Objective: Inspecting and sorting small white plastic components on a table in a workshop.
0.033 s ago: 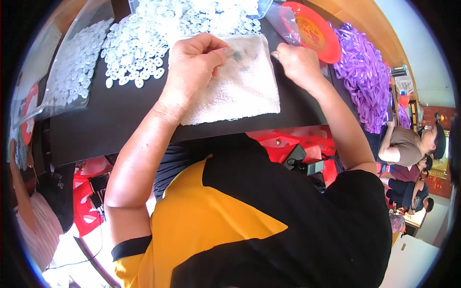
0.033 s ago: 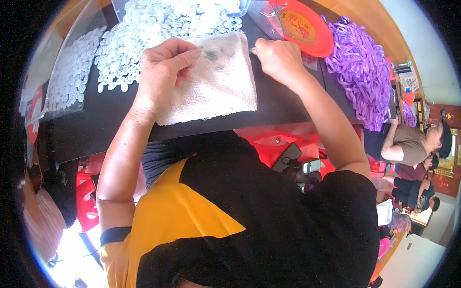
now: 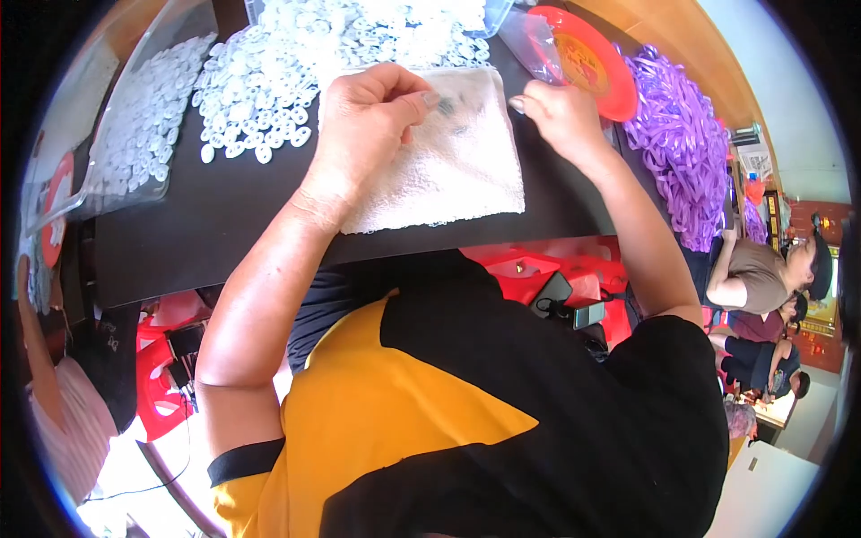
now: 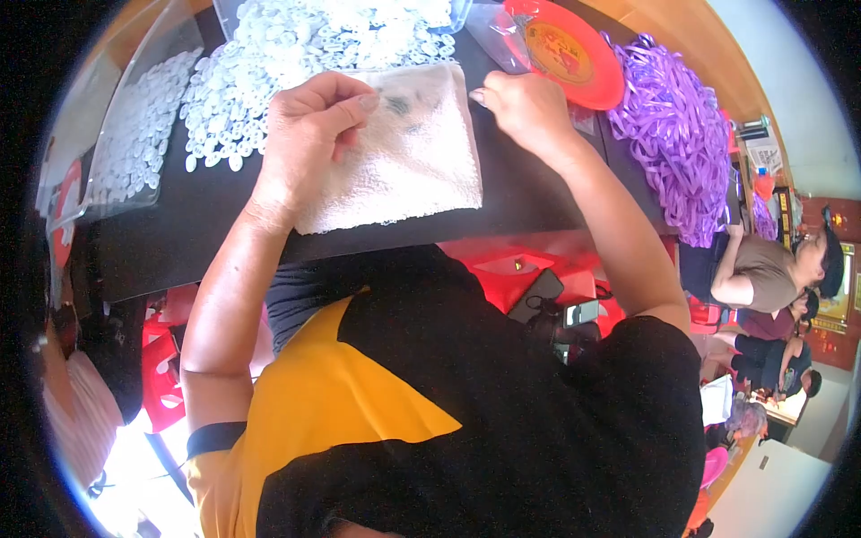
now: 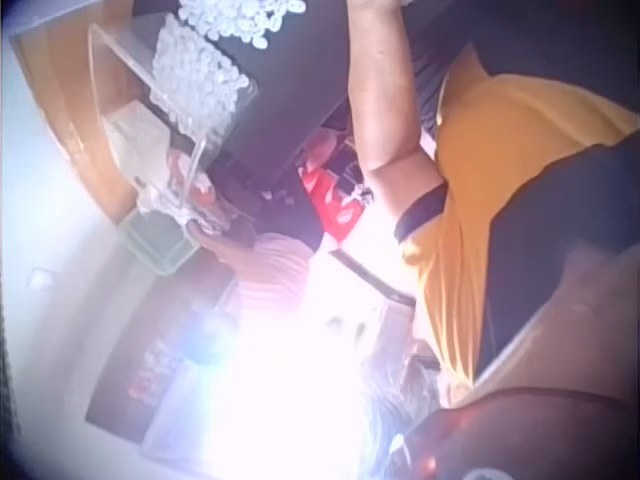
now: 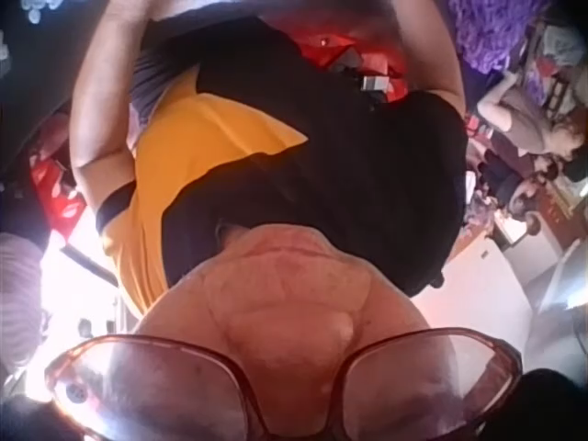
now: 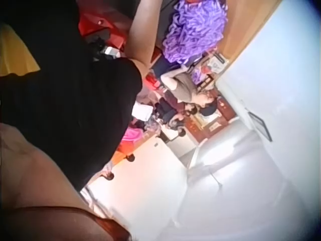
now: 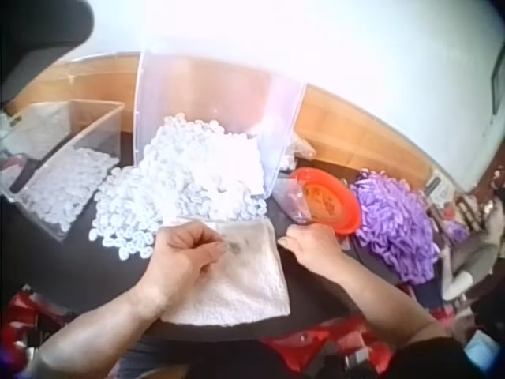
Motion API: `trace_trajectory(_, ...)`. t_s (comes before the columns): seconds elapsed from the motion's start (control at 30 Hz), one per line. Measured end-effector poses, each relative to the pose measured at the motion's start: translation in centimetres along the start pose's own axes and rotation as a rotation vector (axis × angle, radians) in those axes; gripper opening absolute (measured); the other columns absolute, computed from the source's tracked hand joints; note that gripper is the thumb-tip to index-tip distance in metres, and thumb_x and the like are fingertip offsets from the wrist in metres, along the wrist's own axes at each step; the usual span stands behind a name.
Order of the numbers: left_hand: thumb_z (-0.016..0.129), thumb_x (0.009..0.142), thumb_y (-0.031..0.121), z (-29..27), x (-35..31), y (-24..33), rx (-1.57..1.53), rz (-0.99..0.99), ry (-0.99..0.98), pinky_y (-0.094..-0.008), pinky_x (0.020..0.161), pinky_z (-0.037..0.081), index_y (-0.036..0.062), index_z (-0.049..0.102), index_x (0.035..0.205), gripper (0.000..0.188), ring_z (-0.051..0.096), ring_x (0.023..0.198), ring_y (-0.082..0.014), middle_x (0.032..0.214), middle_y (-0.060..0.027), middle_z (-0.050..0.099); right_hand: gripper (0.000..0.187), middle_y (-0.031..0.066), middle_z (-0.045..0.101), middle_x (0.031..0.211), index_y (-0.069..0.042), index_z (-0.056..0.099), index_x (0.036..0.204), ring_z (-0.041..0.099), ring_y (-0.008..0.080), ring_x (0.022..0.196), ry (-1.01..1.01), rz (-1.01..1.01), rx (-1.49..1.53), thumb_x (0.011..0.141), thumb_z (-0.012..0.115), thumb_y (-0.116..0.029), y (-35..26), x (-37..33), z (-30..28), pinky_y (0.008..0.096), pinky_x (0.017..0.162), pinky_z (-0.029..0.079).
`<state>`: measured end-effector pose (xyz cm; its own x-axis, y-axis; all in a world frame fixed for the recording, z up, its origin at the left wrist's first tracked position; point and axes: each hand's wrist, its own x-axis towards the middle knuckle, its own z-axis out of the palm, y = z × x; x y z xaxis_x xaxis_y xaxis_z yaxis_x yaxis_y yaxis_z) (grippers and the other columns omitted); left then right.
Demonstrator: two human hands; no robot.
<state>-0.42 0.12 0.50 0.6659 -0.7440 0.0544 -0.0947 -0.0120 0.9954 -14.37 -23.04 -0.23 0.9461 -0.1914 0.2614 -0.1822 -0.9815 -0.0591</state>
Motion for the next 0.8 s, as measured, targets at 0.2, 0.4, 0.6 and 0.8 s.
trace_trajectory(0.2, 0.067, 0.085, 0.004, 0.4, -0.2, -0.9, 0.029, 0.287, -0.132, -0.0205, 0.069, 0.048, 0.0059, 0.068, 0.103, 0.018, 0.056, 0.072, -0.0039, 0.080, 0.0026, 0.062, 0.019, -0.0034, 0.049, 0.063, -0.002, 0.064, 0.077, 0.044, 0.0052, 0.057, -0.123, 0.252, 1.139, 0.088, 0.069, -0.018, -5.0, 0.7, -3.1, 0.0222, 0.053, 0.036)
trace_trajectory(0.4, 0.068, 0.080, 0.000, 0.5, 0.0, -1.3, 0.086, 0.408, -0.124, -0.0246, 0.066, 0.049, 0.0017, 0.065, 0.099, 0.020, 0.056, 0.068, -0.0091, 0.075, -0.0030, 0.060, 0.019, -0.0027, 0.049, 0.064, 0.001, 0.067, 0.087, 0.045, 0.0055, 0.058, -0.270, 0.187, 1.253, 0.092, 0.064, -0.017, -7.3, 2.1, -3.4, 0.0222, 0.055, 0.039)
trace_trajectory(0.6, 0.071, 0.078, 0.000, 0.2, -0.1, -1.3, -0.027, 0.388, -0.073, -0.0237, 0.066, 0.050, 0.0016, 0.064, 0.096, 0.019, 0.059, 0.070, -0.0090, 0.079, -0.0036, 0.062, 0.019, -0.0017, 0.051, 0.065, 0.003, 0.066, 0.092, 0.046, 0.0070, 0.059, -0.229, 0.224, 1.364, 0.093, 0.061, -0.015, -7.9, 2.7, -3.5, 0.0216, 0.057, 0.041)
trace_trajectory(0.8, 0.075, 0.080, 0.002, 0.1, -0.2, -1.0, 0.042, 0.356, -0.080, -0.0203, 0.071, 0.051, 0.0046, 0.066, 0.099, 0.022, 0.062, 0.078, -0.0053, 0.086, -0.0010, 0.066, 0.017, -0.0012, 0.053, 0.065, 0.001, 0.066, 0.087, 0.049, 0.0070, 0.059, -0.255, 0.116, 1.275, 0.092, 0.062, -0.015, -7.0, 3.0, -3.4, 0.0219, 0.056, 0.042)
